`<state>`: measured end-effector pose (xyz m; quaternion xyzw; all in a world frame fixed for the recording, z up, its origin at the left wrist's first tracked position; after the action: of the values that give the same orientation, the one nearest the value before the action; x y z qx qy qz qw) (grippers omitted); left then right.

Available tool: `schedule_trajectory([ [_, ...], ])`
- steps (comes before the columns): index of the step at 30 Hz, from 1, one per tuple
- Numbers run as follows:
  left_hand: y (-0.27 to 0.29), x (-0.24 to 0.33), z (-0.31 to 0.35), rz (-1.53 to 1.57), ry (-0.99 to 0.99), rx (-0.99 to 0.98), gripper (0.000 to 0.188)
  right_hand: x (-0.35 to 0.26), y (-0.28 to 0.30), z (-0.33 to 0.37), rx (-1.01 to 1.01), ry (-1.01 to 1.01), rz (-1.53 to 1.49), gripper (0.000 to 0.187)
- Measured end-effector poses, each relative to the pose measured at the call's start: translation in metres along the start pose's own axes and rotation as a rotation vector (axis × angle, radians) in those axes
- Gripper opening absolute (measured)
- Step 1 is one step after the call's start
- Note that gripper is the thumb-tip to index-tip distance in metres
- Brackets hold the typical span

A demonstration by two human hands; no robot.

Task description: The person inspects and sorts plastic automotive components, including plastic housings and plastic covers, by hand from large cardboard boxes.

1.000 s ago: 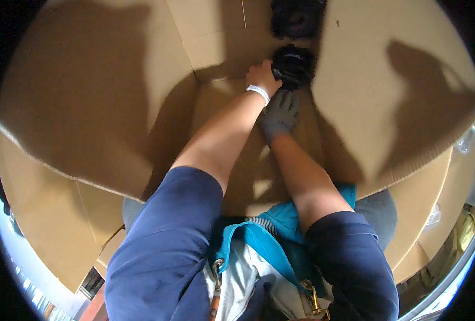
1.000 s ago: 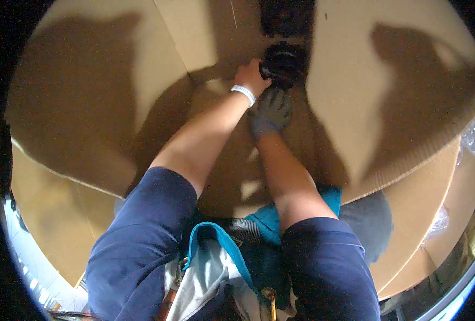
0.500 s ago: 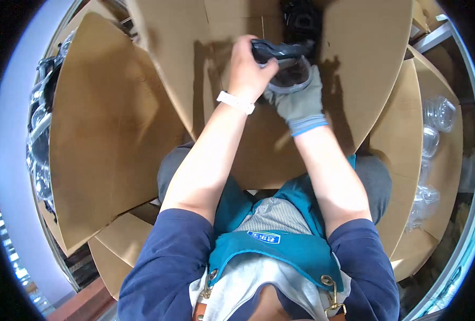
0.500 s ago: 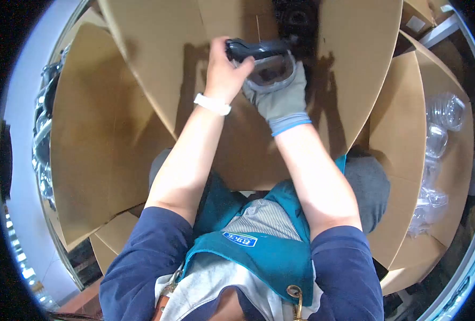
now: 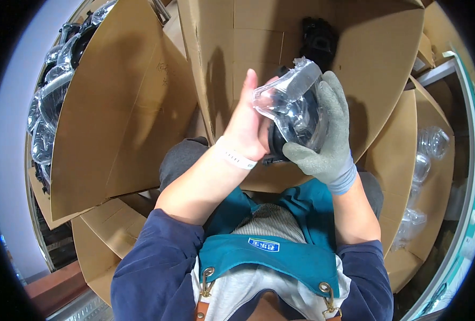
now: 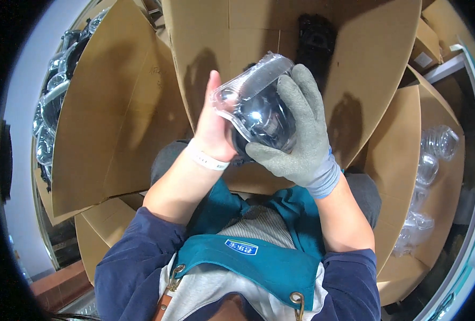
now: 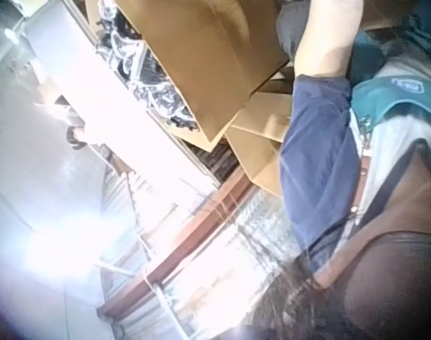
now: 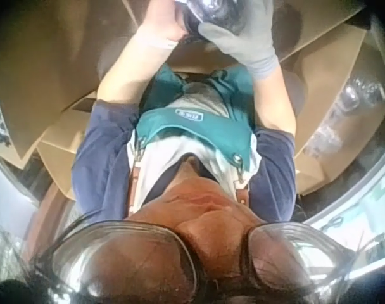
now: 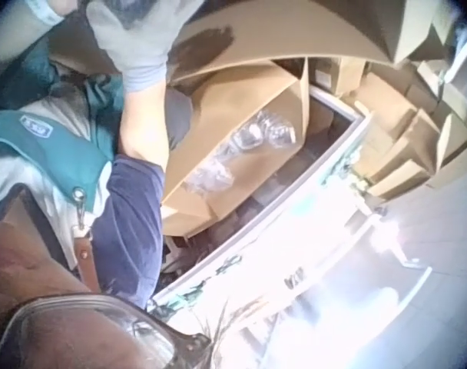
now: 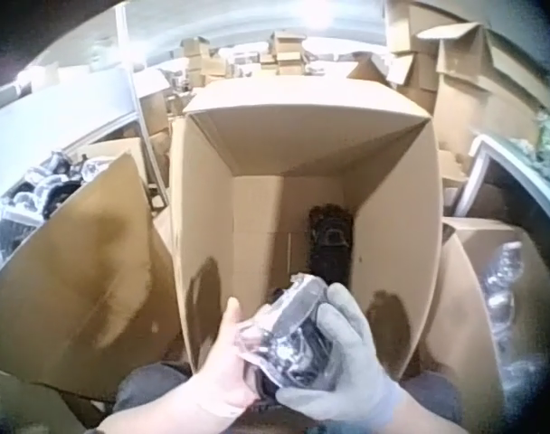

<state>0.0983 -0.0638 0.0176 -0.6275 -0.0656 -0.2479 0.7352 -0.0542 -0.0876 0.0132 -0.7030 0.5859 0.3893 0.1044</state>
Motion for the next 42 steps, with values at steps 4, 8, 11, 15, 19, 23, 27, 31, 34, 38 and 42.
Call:
schedule_trajectory([
  [4,0.009,-0.018,-0.004,-0.052,-0.080,0.028,0.052,0.014,-0.009,0.005,0.006,0.008,0.060,0.081],
  [8,0.007,-0.013,-0.014,0.030,-0.066,-0.095,0.041,-0.003,-0.015,-0.006,-0.002,0.172,0.204,0.083],
  [11,0.018,-0.008,-0.013,0.361,0.120,-0.315,0.062,-0.002,-0.011,-0.003,0.143,0.046,0.080,0.088],
  [15,0.018,0.015,-0.014,-0.023,-0.213,-0.151,0.068,-0.008,-0.017,0.001,0.377,-0.259,-0.482,0.091],
  [19,0.002,-0.008,-0.003,-0.258,-0.319,-0.050,0.068,0.004,-0.044,0.019,0.219,-0.273,-0.477,0.094],
  [23,0.028,-0.026,-0.002,-0.612,-0.449,-0.121,0.071,0.003,-0.040,0.027,0.133,-0.279,-0.097,0.095],
  [27,0.023,-0.017,-0.006,-0.753,-0.441,-0.166,0.068,-0.005,-0.043,0.018,0.221,-0.351,-0.390,0.101],
  [31,0.019,0.000,-0.007,-0.683,-0.541,-0.146,0.072,-0.003,-0.039,0.010,0.316,-0.220,-0.399,0.108],
  [34,0.011,0.017,0.001,-0.698,-0.561,0.041,0.097,0.004,-0.038,0.016,0.359,-0.159,-0.522,0.109],
  [38,0.014,0.006,0.000,-0.697,-0.469,-0.154,0.089,0.010,-0.036,0.024,-0.021,-0.140,-0.217,0.103],
  [42,0.007,-0.007,0.002,-0.872,-0.557,-0.100,0.083,0.002,-0.042,0.017,0.267,-0.241,-0.304,0.075],
])
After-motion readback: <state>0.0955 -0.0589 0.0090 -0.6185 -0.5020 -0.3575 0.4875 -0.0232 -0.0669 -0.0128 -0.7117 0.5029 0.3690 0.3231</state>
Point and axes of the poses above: each hand's wrist, its own z-axis away from the middle knuckle, its own y-axis out of the back of the hand, x = y × z, the point moved 1 cm from there along -z, towards the middle knuckle, and after that the axes turned 6 degrees about -z, right-handed, at the moved point
